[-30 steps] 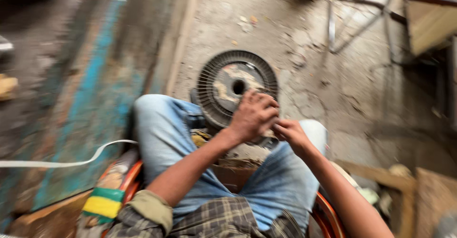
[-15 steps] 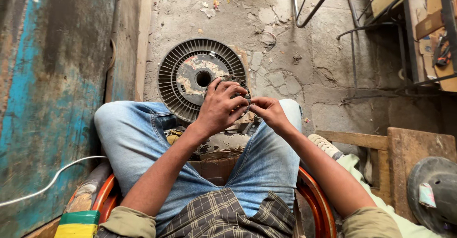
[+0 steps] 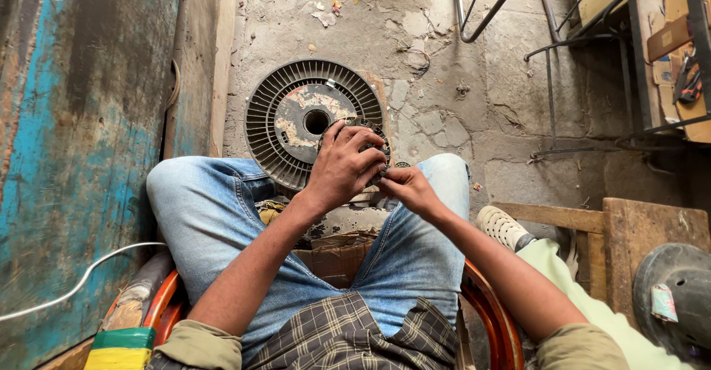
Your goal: The person winds copper wire by hand around the slots of a motor stator core held on the lap. The person repeatedly pulls wire from a nearby spool, wraps it into each slot, and adjusts the coil shape with both hands.
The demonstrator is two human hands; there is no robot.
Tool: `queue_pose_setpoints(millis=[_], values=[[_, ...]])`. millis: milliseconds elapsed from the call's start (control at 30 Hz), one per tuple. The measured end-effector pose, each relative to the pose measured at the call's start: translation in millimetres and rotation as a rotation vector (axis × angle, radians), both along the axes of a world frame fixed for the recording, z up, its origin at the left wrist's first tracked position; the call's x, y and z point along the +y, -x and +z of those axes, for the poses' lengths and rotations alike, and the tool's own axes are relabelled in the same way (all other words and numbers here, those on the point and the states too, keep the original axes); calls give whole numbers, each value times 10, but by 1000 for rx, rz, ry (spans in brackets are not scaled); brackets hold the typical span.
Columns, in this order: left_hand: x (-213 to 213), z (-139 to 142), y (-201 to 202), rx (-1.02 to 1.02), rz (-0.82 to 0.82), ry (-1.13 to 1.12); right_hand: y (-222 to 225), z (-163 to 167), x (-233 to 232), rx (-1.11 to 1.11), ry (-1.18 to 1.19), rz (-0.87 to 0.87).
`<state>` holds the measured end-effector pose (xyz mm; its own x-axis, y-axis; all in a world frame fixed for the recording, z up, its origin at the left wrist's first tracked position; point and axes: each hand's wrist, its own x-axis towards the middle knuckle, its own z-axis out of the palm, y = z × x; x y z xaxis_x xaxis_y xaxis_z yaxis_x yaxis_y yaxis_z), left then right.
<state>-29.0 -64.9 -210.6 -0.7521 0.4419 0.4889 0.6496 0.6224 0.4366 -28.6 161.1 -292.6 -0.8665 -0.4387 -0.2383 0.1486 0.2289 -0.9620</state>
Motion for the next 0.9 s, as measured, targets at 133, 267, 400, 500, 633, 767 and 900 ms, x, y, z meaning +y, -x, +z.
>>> queue_pose_setpoints(millis=[133, 267, 400, 500, 633, 767, 900], values=[[7, -1, 0, 5, 0, -8, -40, 56, -12, 47, -27, 71], [15, -4, -5, -10, 6, -14, 8, 274, 118, 36, -120, 245], [21, -20, -4, 4, 2, -22, 46, 427, 150, 6, -98, 270], [24, -34, 2, -1, 4, -10, 73, 493, 202, 132, -95, 235], [23, -22, 4, -12, -6, 15, 97, 521, 253, 149, -17, 146], [-18, 44, -14, -19, -30, 3, 121, 545, 194, 229, -46, 88], [-38, 118, -16, -45, -65, 39, 154, 657, 121, 264, 32, 62]])
